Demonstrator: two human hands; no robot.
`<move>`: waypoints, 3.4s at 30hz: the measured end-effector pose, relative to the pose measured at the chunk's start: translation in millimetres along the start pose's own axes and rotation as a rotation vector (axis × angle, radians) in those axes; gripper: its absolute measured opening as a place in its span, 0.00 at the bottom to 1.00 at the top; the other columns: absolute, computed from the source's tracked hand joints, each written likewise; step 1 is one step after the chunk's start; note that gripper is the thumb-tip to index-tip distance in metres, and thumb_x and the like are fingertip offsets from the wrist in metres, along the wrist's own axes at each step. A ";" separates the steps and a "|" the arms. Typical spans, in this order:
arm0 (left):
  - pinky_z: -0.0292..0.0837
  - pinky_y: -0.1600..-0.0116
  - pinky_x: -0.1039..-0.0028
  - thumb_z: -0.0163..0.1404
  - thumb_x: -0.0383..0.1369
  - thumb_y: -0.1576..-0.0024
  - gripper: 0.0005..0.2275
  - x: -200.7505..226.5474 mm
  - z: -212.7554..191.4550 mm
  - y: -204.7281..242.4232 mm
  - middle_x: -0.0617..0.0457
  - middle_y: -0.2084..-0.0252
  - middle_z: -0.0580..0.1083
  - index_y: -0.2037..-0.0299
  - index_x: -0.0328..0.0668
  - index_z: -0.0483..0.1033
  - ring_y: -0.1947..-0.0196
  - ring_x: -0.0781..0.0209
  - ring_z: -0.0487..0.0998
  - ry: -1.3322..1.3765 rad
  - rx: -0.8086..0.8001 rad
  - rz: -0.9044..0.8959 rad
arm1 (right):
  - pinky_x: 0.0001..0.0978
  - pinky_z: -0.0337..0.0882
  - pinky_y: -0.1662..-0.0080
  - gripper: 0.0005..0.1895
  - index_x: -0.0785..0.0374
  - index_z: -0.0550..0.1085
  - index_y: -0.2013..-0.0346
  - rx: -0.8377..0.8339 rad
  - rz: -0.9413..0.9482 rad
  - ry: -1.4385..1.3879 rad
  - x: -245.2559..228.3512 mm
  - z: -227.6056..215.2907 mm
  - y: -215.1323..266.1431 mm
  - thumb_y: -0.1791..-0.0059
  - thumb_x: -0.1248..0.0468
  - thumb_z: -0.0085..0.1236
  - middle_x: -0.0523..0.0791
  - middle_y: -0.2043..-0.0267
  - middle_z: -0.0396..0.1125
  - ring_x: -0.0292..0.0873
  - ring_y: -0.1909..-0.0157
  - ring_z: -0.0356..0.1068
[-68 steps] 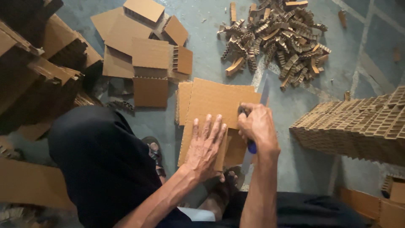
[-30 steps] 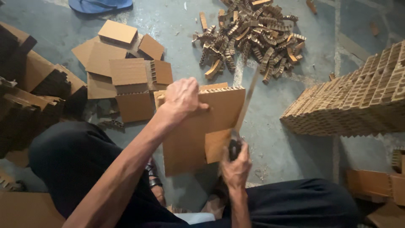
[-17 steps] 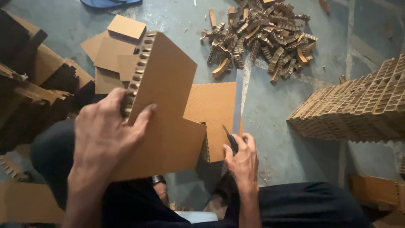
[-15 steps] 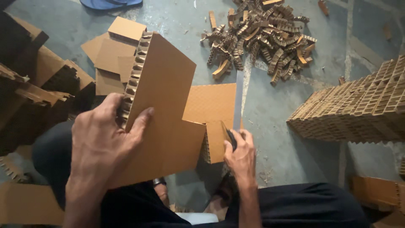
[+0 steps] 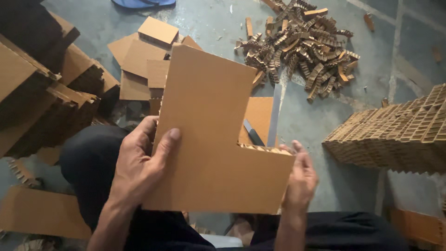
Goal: The person sits on the floor and uses a utility knife and a metal ruler to cut rectangular pieces of corrugated cardboard. They repeatedly score and snap the cardboard, separating the cut sections and stacking them nearby.
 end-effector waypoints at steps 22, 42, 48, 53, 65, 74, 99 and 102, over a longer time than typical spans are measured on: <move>0.78 0.54 0.74 0.50 0.34 0.38 0.16 -46.8 39.4 19.3 0.47 0.56 0.81 0.45 0.29 0.75 0.59 0.67 0.80 0.334 -0.312 -0.201 | 0.35 0.71 0.45 0.26 0.68 0.76 0.47 -0.363 -0.784 0.870 -88.1 43.5 80.0 0.41 0.46 0.47 0.53 0.46 0.73 0.48 0.44 0.72; 0.80 0.58 0.75 0.51 0.39 0.40 0.20 -93.2 98.4 42.1 0.48 0.57 0.82 0.45 0.30 0.75 0.64 0.67 0.82 0.570 -0.511 -0.450 | 0.38 0.70 0.51 0.36 0.69 0.74 0.46 -0.412 0.032 -0.576 9.3 9.3 77.9 0.53 0.40 0.59 0.51 0.52 0.74 0.44 0.53 0.72; 0.80 0.58 0.75 0.53 0.37 0.41 0.19 -97.6 103.3 47.2 0.47 0.59 0.82 0.46 0.28 0.76 0.66 0.66 0.82 0.518 -0.479 -0.497 | 0.41 0.67 0.45 0.40 0.65 0.71 0.42 -0.125 0.213 -0.768 19.2 -13.2 73.1 0.52 0.34 0.51 0.50 0.46 0.71 0.47 0.47 0.70; 0.79 0.57 0.76 0.53 0.37 0.40 0.19 -88.4 111.4 46.4 0.48 0.57 0.82 0.45 0.28 0.75 0.64 0.68 0.81 0.521 -0.479 -0.426 | 0.44 0.64 0.41 0.43 0.62 0.69 0.38 -0.001 0.326 -0.798 27.0 -23.6 68.8 0.50 0.29 0.44 0.50 0.40 0.68 0.49 0.42 0.67; 0.80 0.58 0.74 0.53 0.34 0.40 0.17 -88.4 108.6 45.5 0.47 0.58 0.82 0.46 0.28 0.75 0.63 0.66 0.81 0.502 -0.417 -0.346 | 0.39 0.68 0.46 0.44 0.61 0.70 0.41 -0.199 0.148 -0.569 41.0 -25.6 51.0 0.48 0.27 0.31 0.48 0.48 0.72 0.45 0.48 0.69; 0.83 0.57 0.73 0.55 0.34 0.44 0.16 -73.9 84.3 44.3 0.46 0.58 0.83 0.49 0.32 0.74 0.61 0.64 0.84 0.372 -0.198 -0.198 | 0.35 0.69 0.53 0.29 0.74 0.73 0.52 -0.062 -0.295 0.161 -31.2 1.4 41.2 0.36 0.47 0.40 0.48 0.62 0.70 0.41 0.60 0.68; 0.79 0.51 0.74 0.55 0.26 0.41 0.16 -58.1 91.3 86.6 0.43 0.56 0.80 0.44 0.26 0.70 0.55 0.63 0.82 0.504 -0.204 0.098 | 0.37 0.74 0.67 0.32 0.70 0.75 0.56 -0.145 0.194 0.072 25.7 -22.0 41.0 0.40 0.44 0.33 0.51 0.66 0.74 0.45 0.70 0.74; 0.77 0.47 0.73 0.55 0.27 0.41 0.19 -62.4 99.3 83.9 0.45 0.53 0.79 0.41 0.28 0.69 0.51 0.63 0.81 0.541 -0.236 0.082 | 0.35 0.73 0.67 0.25 0.65 0.74 0.54 -0.369 0.439 -0.527 58.2 -4.6 54.2 0.42 0.47 0.38 0.49 0.63 0.75 0.43 0.67 0.74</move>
Point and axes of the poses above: each hand's wrist, its own y-axis away from the middle knuckle, its own z-axis out of the palm, x = y × z, the point moved 8 cm from there along -y, towards the middle knuckle
